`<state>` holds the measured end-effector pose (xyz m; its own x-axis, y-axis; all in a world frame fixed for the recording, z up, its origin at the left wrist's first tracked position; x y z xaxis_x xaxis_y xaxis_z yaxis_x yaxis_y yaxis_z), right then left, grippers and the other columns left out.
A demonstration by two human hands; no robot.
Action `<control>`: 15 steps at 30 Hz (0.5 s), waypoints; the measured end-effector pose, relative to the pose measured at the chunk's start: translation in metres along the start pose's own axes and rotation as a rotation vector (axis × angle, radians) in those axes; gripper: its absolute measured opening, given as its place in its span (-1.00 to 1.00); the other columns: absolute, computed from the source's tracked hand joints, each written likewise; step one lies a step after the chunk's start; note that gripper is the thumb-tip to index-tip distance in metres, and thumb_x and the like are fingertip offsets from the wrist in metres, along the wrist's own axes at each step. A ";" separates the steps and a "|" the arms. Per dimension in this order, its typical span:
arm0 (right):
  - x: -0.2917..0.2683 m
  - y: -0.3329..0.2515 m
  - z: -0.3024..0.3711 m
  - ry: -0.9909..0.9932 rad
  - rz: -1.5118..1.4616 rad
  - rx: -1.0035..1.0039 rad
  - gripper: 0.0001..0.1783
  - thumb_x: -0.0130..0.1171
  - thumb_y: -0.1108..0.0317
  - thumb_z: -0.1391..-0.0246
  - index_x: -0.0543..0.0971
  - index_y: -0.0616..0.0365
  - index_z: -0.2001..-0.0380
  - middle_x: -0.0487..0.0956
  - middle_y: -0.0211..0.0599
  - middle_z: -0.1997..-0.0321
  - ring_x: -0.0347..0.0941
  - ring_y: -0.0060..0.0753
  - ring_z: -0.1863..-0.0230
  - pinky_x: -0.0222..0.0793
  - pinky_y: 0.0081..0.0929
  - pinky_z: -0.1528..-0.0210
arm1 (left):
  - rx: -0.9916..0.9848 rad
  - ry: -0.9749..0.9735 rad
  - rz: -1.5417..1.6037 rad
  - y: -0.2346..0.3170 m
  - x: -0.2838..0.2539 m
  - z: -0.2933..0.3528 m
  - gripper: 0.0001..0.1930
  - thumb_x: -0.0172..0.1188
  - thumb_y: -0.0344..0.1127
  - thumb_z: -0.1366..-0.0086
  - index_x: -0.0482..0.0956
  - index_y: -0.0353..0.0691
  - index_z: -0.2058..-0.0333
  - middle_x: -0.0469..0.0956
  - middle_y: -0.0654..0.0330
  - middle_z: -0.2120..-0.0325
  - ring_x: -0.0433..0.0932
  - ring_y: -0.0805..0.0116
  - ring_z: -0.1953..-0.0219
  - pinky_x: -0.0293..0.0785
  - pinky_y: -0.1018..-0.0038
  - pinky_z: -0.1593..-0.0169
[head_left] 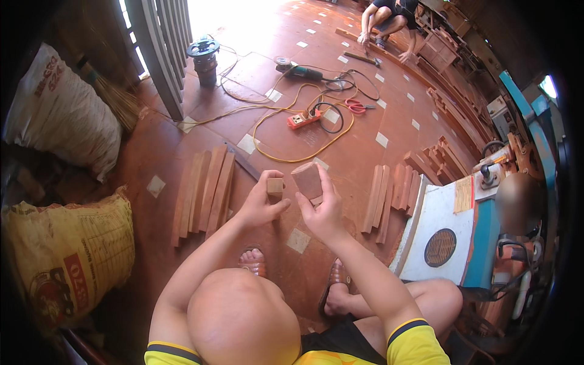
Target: The person sits on the floor and sands small wooden planks using a sanding block. They handle each plank one at a time, rubbing the block along the edges and surfaces, then place the finished pieces into a nearby pile.
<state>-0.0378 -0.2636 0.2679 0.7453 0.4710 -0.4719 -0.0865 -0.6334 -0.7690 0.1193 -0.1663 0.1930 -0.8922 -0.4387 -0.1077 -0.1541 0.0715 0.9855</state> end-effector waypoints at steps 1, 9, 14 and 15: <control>-0.002 0.002 -0.002 0.028 -0.030 0.061 -0.12 0.45 0.42 -0.13 0.31 0.33 -0.48 0.62 0.21 -0.15 0.66 0.13 -0.14 0.60 -0.12 -0.15 | 0.025 0.004 -0.009 0.000 0.001 0.001 -0.42 0.46 -0.41 -0.23 0.43 -0.20 -0.20 0.58 0.13 0.06 0.58 0.34 -0.05 0.52 0.35 -0.16; 0.001 -0.012 0.010 -0.056 0.063 -0.042 -0.09 0.49 0.40 -0.12 0.32 0.27 -0.49 0.63 0.14 -0.19 0.67 0.06 -0.16 0.59 -0.16 -0.17 | 0.092 0.018 -0.160 0.011 0.007 -0.001 -0.62 0.43 -0.46 -0.18 0.61 -0.30 0.02 0.63 0.06 0.22 0.65 0.32 0.15 0.58 0.32 0.03; -0.002 -0.020 0.005 -0.176 0.056 -0.301 -0.11 0.47 0.40 -0.10 0.34 0.29 -0.48 0.63 0.12 0.00 0.65 0.21 0.06 0.61 -0.08 -0.02 | 0.021 -0.015 0.002 0.005 0.003 0.002 -0.70 0.45 -0.47 -0.18 0.59 -0.29 0.12 0.67 0.08 0.37 0.62 0.45 0.26 0.57 0.35 0.14; -0.002 -0.021 0.004 -0.205 0.046 -0.361 -0.11 0.47 0.40 -0.10 0.34 0.28 -0.48 0.63 0.10 0.01 0.65 0.20 0.06 0.62 -0.09 -0.01 | 0.013 -0.017 0.003 0.006 0.002 0.003 -0.70 0.45 -0.46 -0.18 0.58 -0.29 0.13 0.67 0.08 0.38 0.61 0.48 0.26 0.57 0.36 0.15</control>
<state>-0.0400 -0.2486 0.2836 0.5961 0.5267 -0.6060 0.1478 -0.8139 -0.5619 0.1156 -0.1643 0.1986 -0.8996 -0.4233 -0.1070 -0.1566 0.0841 0.9841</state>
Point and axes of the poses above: each hand's wrist, its own z-axis away from the middle knuckle, its own x-axis out of the palm, y = z × x, the point moved 3 cm from there along -z, towards the middle knuckle
